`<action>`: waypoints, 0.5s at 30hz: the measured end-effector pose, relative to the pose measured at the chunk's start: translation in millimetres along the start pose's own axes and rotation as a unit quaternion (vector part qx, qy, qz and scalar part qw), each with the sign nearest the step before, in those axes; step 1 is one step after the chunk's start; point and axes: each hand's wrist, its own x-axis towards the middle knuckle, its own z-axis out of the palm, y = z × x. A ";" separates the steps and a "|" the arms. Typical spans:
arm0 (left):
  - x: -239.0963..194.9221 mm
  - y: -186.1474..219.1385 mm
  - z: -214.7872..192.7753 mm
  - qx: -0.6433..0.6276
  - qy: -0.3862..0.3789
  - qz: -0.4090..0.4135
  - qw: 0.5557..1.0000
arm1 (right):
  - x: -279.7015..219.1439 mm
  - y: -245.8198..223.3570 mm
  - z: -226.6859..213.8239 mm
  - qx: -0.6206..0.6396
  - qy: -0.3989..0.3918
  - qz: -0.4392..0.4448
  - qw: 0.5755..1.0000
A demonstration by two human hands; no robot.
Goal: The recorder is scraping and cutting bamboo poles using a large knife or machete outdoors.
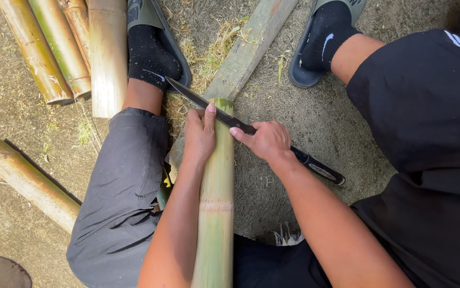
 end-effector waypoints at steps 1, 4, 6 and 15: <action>0.6 0.4 1.2 -0.004 0.001 0.000 1.000 | 1.8 2.4 0.9 -0.002 0.004 -0.006 1.000; 1.8 -0.9 4.0 -0.004 0.003 -0.005 1.000 | 4.3 4.8 -1.1 -0.006 0.000 -0.012 1.000; 4.2 -2.8 5.9 0.000 0.005 -0.008 1.000 | 6.2 5.1 -2.2 -0.009 -0.005 -0.012 1.000; 40.4 -14.9 33.5 0.040 0.048 -0.006 0.998 | 31.4 7.8 -5.5 -0.029 0.007 0.002 1.000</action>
